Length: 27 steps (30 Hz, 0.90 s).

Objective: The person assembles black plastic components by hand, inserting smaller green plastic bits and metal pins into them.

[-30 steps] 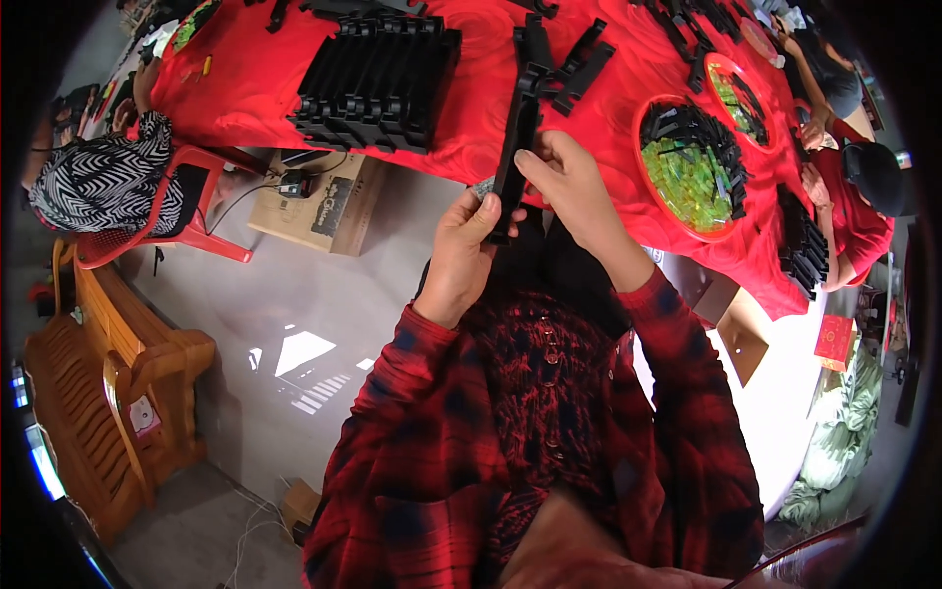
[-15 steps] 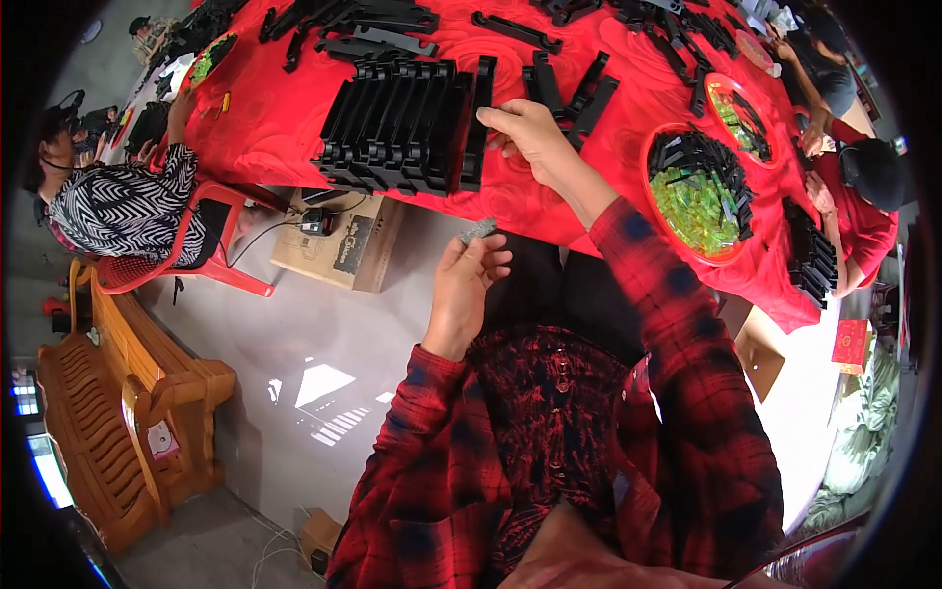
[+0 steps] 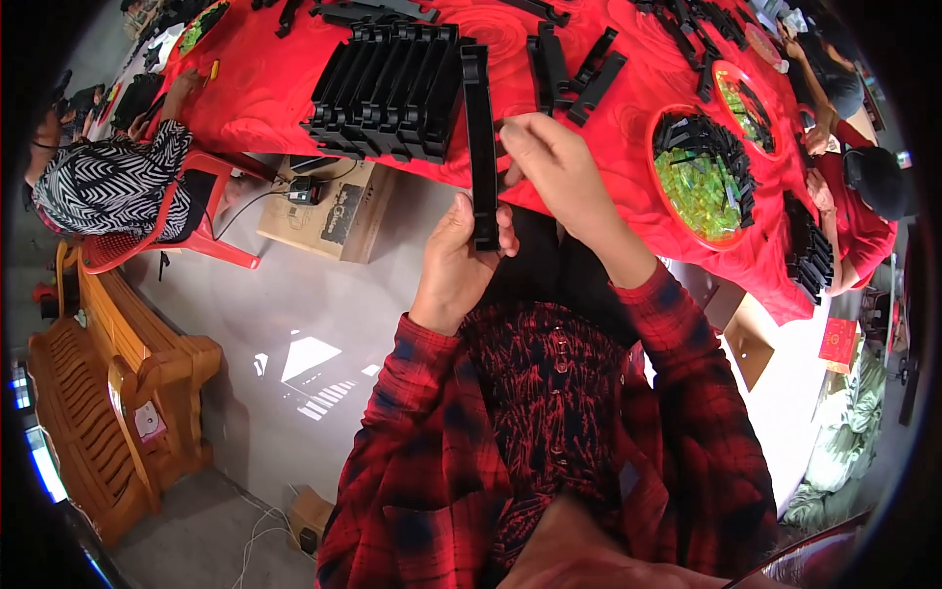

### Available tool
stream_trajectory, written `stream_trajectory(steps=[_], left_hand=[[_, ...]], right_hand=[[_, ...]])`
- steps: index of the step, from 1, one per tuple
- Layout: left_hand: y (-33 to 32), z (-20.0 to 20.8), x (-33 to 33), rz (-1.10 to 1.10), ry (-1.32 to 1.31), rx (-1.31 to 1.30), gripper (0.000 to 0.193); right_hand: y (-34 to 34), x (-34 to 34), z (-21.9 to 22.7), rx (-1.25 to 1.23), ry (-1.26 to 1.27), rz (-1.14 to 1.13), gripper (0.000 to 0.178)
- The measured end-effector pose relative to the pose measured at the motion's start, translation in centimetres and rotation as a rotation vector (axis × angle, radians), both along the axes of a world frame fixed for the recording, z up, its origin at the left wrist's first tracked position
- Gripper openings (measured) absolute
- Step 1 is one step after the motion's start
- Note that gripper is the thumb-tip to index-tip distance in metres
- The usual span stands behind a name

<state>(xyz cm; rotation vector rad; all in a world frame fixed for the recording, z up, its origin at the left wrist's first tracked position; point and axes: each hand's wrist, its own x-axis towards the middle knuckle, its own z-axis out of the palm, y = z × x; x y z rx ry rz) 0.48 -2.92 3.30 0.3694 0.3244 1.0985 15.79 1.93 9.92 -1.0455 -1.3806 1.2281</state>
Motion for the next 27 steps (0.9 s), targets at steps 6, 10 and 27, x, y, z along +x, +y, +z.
stream_trajectory(steps=[6,10,27], left_hand=[[-0.4,0.8,0.2,-0.044,-0.043,0.008,0.048],[-0.4,0.6,0.4,-0.065,-0.085,-0.008,0.050],[-1.3,0.3,1.4,0.013,0.245,0.066,0.040]], right_hand=[[-1.1,1.4,0.9,-0.026,-0.024,-0.050,0.032],[-1.7,1.6,0.8,0.042,-0.099,-0.068,0.029],[-2.7,0.8,0.9,0.581,-0.963,-0.233,0.053]])
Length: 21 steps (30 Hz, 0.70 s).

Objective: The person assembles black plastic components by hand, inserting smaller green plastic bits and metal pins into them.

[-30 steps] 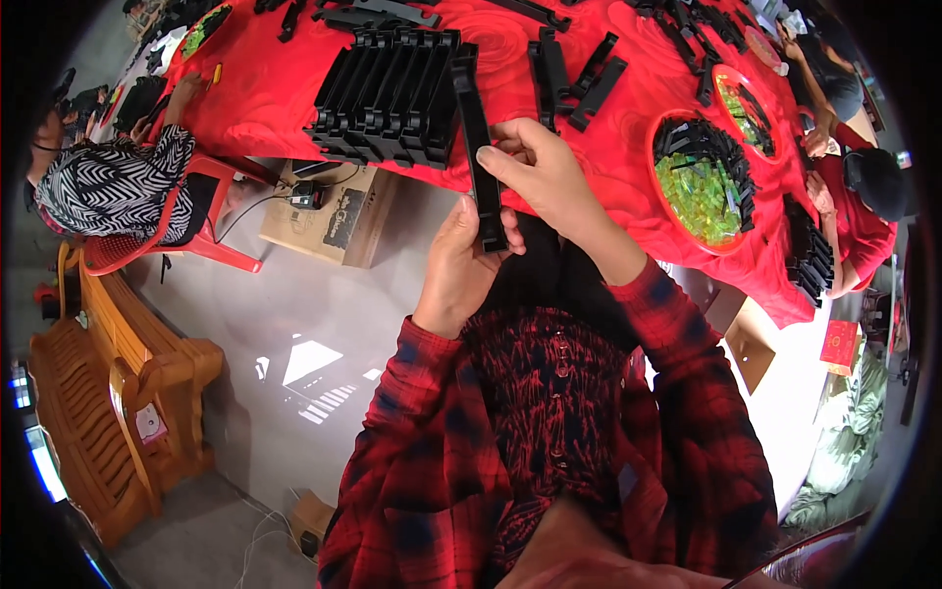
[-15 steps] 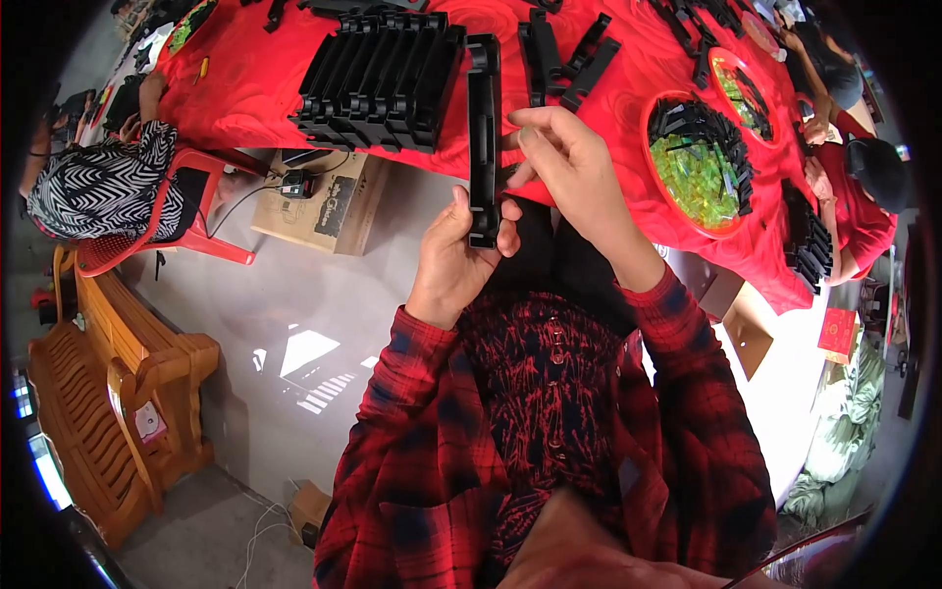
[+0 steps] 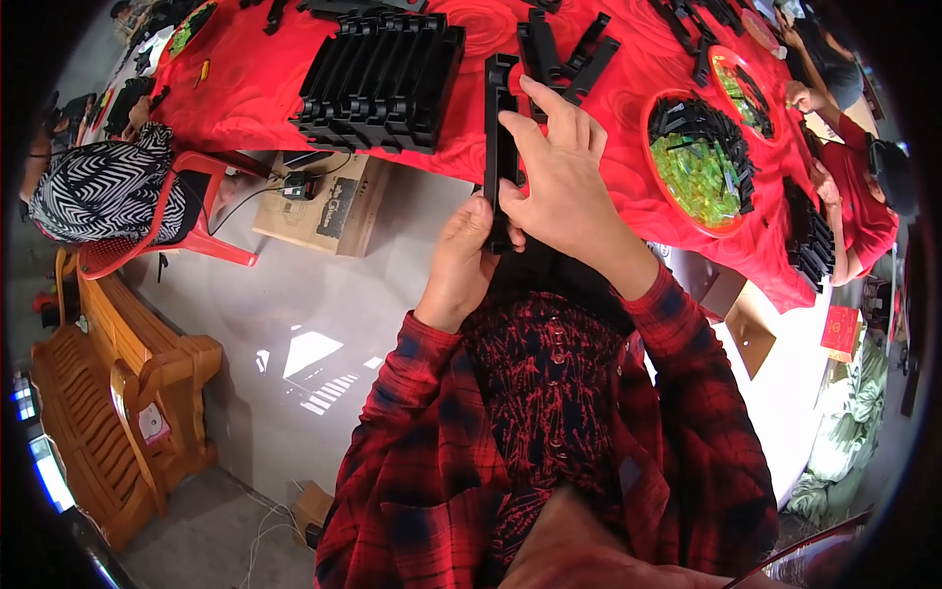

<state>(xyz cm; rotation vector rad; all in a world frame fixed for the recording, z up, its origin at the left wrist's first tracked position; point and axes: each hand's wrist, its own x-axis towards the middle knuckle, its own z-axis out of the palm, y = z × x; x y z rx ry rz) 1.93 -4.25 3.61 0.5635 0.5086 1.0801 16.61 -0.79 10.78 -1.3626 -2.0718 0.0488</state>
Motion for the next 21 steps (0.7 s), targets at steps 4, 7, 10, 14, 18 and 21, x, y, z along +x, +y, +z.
stream_trajectory(steps=[4,7,10,14,18,21], left_hand=[[-0.1,-0.5,0.1,-0.022,0.073,0.067,0.038],[-0.1,-0.4,0.1,-0.033,0.038,0.035,0.038],[-0.3,0.5,0.2,-0.080,-0.047,0.012,0.039],[0.0,0.6,0.5,-0.112,-0.138,0.053,0.042],[-0.1,1.6,0.9,-0.076,-0.075,-0.048,0.046],[-0.2,1.6,1.1,-0.116,-0.112,-0.041,0.047]], right_hand=[[0.0,0.1,-0.3,-0.026,-0.092,-0.015,0.054],[-0.5,0.2,0.0,-0.071,-0.066,-0.018,0.054],[-1.8,0.2,1.0,-0.102,0.027,-0.027,0.054],[-2.6,1.9,2.4,-0.214,0.364,0.130,0.054],[-3.0,2.8,3.6,-0.108,0.536,0.082,0.038],[-3.2,3.0,3.5,0.024,0.577,-0.014,0.029]])
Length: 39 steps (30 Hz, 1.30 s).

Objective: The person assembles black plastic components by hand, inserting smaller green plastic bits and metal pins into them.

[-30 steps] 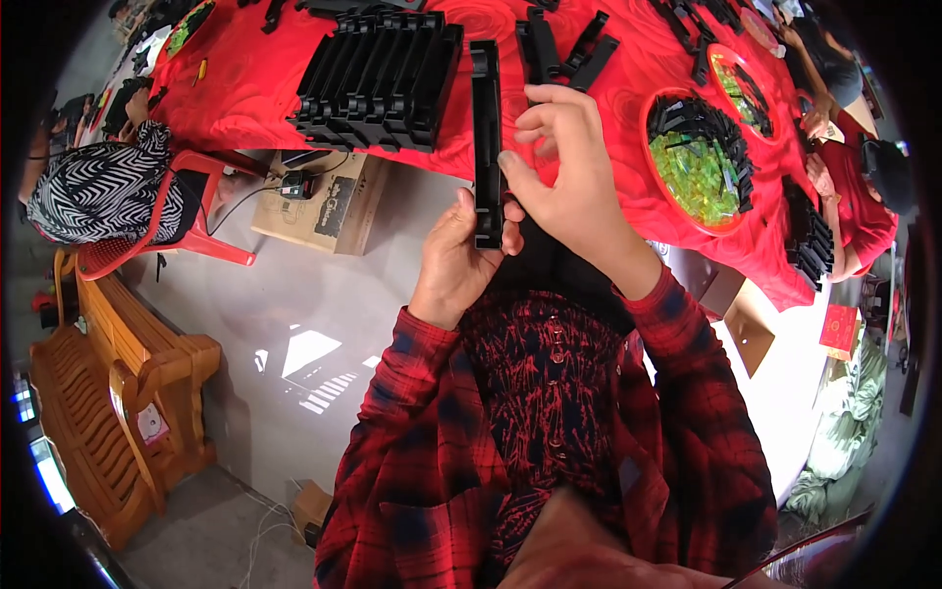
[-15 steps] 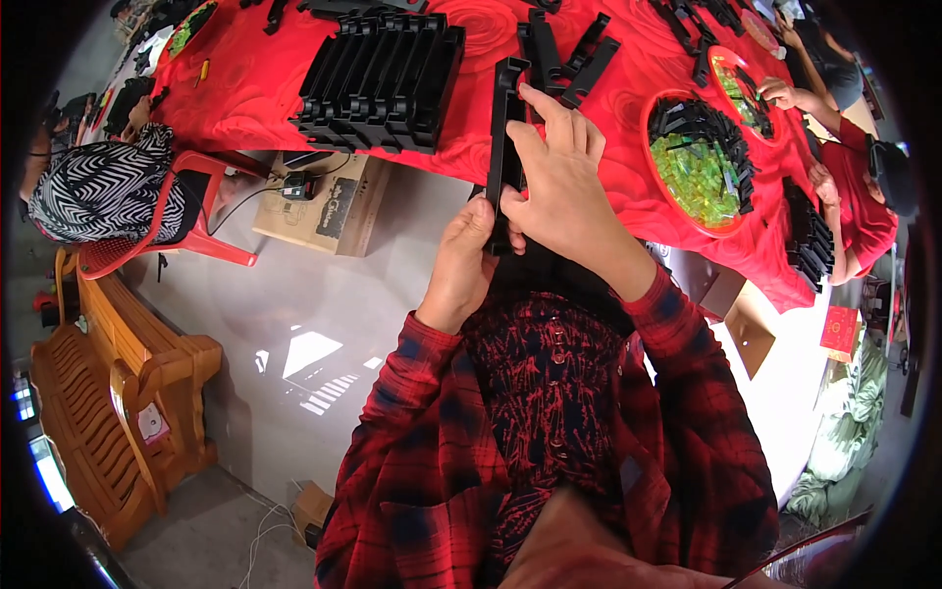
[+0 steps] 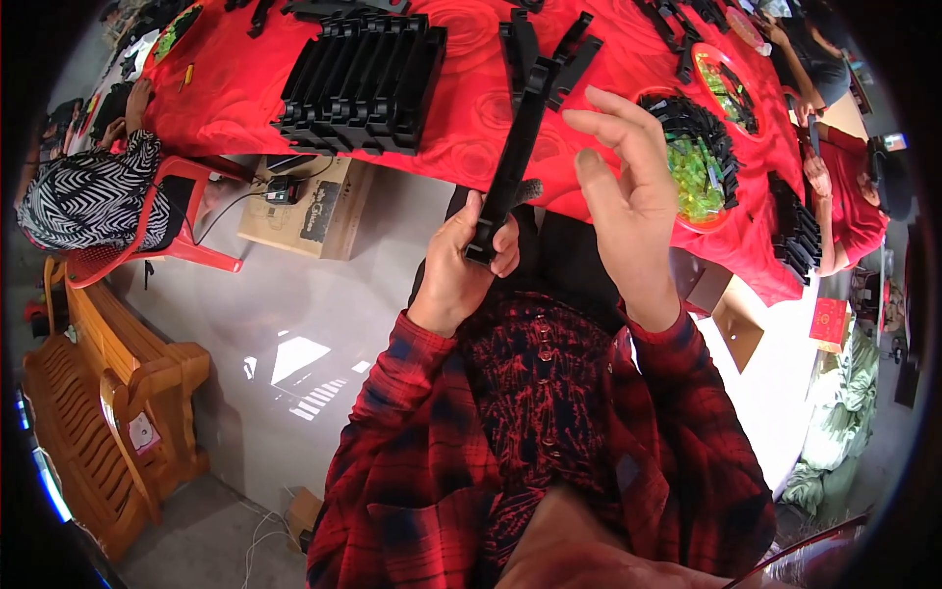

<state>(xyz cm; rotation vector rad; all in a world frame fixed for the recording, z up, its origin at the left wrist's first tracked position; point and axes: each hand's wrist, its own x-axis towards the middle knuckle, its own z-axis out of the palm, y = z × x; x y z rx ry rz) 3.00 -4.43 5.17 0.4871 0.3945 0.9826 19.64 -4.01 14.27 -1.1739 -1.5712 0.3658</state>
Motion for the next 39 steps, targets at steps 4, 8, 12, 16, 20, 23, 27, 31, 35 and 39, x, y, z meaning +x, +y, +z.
stream_trajectory(steps=[4,8,12,16,20,23,27,31,35,39], left_hand=[[0.1,-0.2,-0.4,-0.112,-0.103,-0.015,0.045],[0.0,-0.2,-0.4,-0.181,-0.202,0.001,0.044],[-0.2,0.1,-0.4,-0.215,-0.218,-0.047,0.045],[-0.3,-0.1,-0.5,-0.237,-0.208,-0.057,0.046],[-0.2,-0.1,-0.4,-0.248,-0.245,-0.066,0.046],[-0.2,0.2,-0.3,-0.246,-0.176,-0.038,0.036],[-0.1,0.2,-0.2,-0.240,-0.167,-0.014,0.035],[-0.5,0.7,0.5,-0.040,0.117,-0.003,0.035],[-1.1,-0.1,1.1,0.110,0.450,0.054,0.027],[-1.1,-0.5,1.2,0.108,0.397,0.052,0.022]], right_hand=[[-0.2,0.4,-0.2,0.025,0.096,-0.040,0.026],[-0.3,0.9,-0.4,0.026,0.103,-0.036,0.025],[-0.5,1.0,-0.5,0.021,0.127,-0.029,0.025],[-0.6,0.9,-0.3,0.031,0.123,-0.008,0.024],[-0.9,0.8,0.1,0.048,0.029,-0.021,0.023],[-0.8,0.8,-0.1,0.056,0.048,-0.008,0.023],[-0.6,1.0,-0.6,0.061,-0.015,0.006,0.024],[-0.7,-0.3,-1.3,0.004,-0.385,-0.102,0.045],[-0.2,-1.1,-2.4,-0.143,-0.555,-0.078,0.058],[-0.1,-1.4,-3.5,-0.166,-0.521,-0.157,0.059]])
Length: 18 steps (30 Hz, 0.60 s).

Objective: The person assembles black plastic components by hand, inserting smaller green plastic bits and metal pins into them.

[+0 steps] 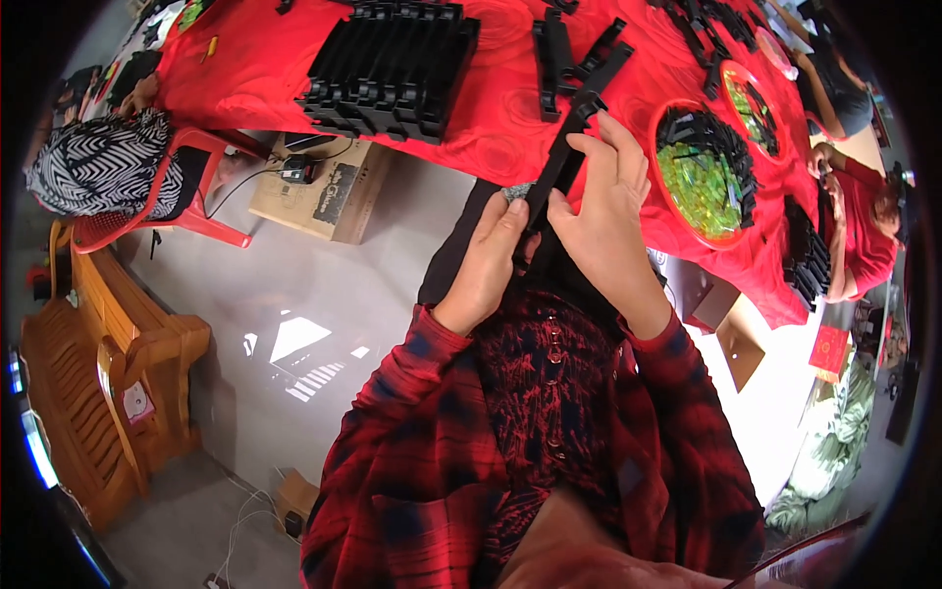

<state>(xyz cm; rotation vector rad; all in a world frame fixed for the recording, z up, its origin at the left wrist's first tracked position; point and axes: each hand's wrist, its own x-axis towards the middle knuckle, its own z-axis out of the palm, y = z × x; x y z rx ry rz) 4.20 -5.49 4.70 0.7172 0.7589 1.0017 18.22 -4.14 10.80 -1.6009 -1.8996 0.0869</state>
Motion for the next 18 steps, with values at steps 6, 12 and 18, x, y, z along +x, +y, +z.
stream_trajectory(steps=[6,12,18], left_hand=[[-0.2,1.3,-0.1,0.050,0.026,-0.087,0.025],[0.0,-0.3,-0.4,-0.013,0.154,0.077,0.026],[0.5,-1.2,-0.3,0.056,0.165,0.065,0.023]], right_hand=[[0.4,0.2,-1.7,0.112,0.125,-0.074,0.058],[0.8,0.2,-2.3,-0.080,0.010,0.037,0.052],[1.7,0.0,-2.8,-0.048,0.040,0.043,0.045]])
